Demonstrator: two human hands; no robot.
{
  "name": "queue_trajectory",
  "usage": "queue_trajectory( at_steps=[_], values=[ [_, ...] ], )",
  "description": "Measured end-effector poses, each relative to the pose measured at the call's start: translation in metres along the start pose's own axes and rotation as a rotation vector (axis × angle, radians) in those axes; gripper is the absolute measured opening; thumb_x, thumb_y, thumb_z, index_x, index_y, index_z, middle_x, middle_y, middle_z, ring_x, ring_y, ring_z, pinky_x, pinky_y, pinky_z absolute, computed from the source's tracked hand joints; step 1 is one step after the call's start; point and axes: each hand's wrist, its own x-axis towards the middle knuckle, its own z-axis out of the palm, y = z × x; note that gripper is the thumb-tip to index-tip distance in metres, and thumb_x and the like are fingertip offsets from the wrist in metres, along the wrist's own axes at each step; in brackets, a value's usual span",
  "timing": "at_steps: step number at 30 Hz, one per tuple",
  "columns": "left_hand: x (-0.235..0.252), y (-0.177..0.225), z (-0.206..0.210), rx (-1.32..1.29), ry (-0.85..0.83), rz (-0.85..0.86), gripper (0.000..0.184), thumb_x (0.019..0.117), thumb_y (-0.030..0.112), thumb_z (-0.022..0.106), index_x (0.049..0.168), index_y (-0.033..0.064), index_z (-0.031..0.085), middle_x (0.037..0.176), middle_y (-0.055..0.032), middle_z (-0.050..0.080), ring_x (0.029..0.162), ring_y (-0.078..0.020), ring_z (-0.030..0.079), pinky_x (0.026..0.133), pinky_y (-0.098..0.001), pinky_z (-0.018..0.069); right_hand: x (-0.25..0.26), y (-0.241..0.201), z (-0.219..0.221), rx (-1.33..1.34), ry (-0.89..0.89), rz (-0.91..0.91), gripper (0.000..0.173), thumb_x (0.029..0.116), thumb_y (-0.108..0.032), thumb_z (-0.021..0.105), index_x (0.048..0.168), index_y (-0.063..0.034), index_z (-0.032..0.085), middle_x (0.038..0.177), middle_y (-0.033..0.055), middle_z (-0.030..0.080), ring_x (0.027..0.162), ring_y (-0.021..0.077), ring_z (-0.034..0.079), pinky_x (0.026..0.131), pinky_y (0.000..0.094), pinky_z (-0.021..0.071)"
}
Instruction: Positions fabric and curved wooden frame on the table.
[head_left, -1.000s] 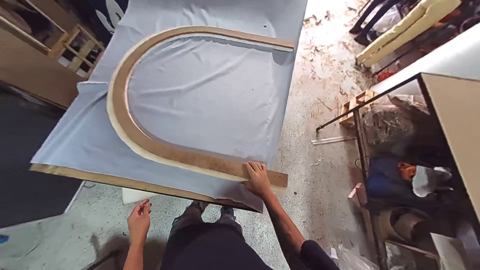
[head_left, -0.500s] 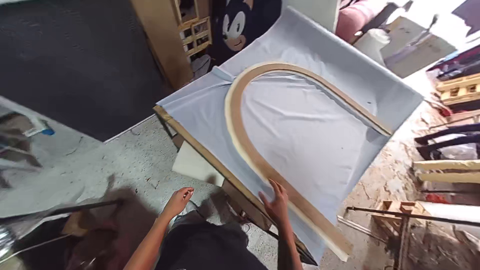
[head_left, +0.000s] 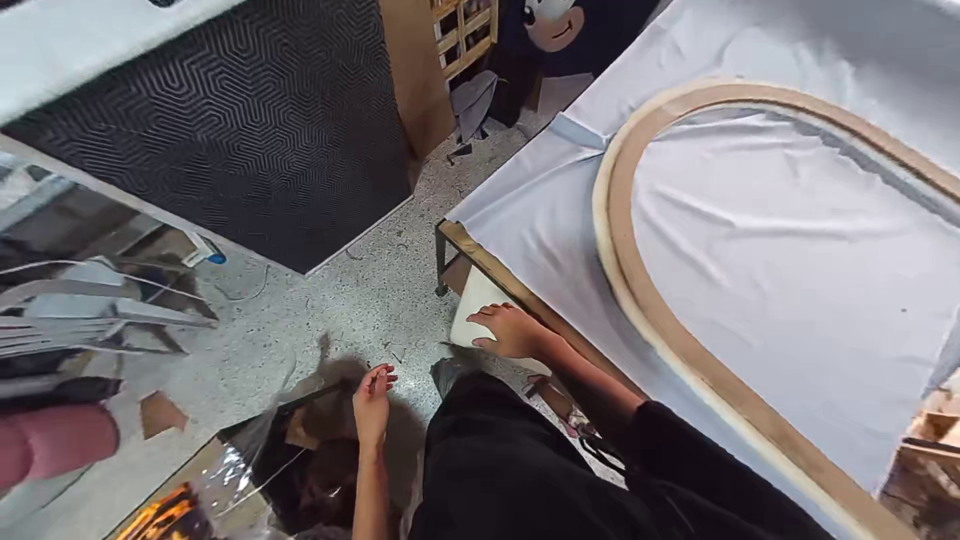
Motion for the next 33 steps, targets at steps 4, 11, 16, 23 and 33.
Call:
queue_trajectory(
  at_steps=[4, 11, 16, 23, 33],
  values=[
    [0.072, -0.023, -0.027, 0.253, -0.124, -0.042, 0.032, 0.1077, 0.024, 0.052, 0.126, 0.0041, 0.068, 0.113, -0.0064, 0.076, 0.098, -0.016, 0.074, 0.093, -0.0406, 0.0619, 0.108, -0.024, 0.001, 0.059, -0.051, -0.085, 0.049, 0.0998, -0.045, 0.063, 0.138, -0.0138, 0.063, 0.131, 0.014, 0.067, 0.124, 0.0341, 0.062, 0.106, 0.0597, 0.0471],
    [0.242, 0.026, -0.085, 0.507, -0.455, -0.036, 0.035, 0.1044, 0.019, 0.059, 0.134, 0.0015, 0.063, 0.119, -0.014, 0.073, 0.106, -0.0223, 0.073, 0.1, -0.0453, 0.0584, 0.268, -0.036, -0.051, 0.191, 0.033, -0.17, 0.045, 0.0997, -0.044, 0.064, 0.133, -0.0136, 0.066, 0.123, 0.0148, 0.069, 0.117, 0.0349, 0.065, 0.099, 0.0605, 0.0499],
    [0.4, 0.105, -0.089, 0.431, -0.449, 0.05, 0.034, 0.1059, 0.016, 0.054, 0.135, 0.0004, 0.062, 0.12, -0.0148, 0.073, 0.101, -0.023, 0.074, 0.093, -0.045, 0.06, 0.314, -0.022, -0.153, 0.177, 0.177, -0.008, 0.046, 0.102, -0.046, 0.06, 0.136, -0.015, 0.062, 0.126, 0.0143, 0.067, 0.121, 0.0334, 0.063, 0.103, 0.0576, 0.0485],
    [0.605, 0.164, -0.026, 0.349, -0.447, 0.018, 0.036, 0.1085, 0.024, 0.051, 0.128, -0.0029, 0.064, 0.116, -0.0164, 0.074, 0.099, -0.0279, 0.074, 0.088, -0.049, 0.061, 0.362, 0.06, -0.208, 0.314, 0.276, 0.295, 0.043, 0.1012, -0.044, 0.062, 0.132, -0.0137, 0.065, 0.124, 0.0134, 0.069, 0.115, 0.0328, 0.066, 0.098, 0.058, 0.051],
    [0.777, 0.278, 0.173, 0.3, -0.854, -0.038, 0.034, 0.11, 0.02, 0.048, 0.125, -0.0058, 0.064, 0.111, -0.0182, 0.074, 0.093, -0.0275, 0.074, 0.084, -0.0469, 0.0616, 0.456, 0.137, -0.339, 0.448, 0.506, 0.403, 0.04, 0.1017, -0.038, 0.064, 0.133, -0.013, 0.065, 0.117, 0.012, 0.072, 0.108, 0.0289, 0.07, 0.097, 0.0545, 0.0547]
  ],
)
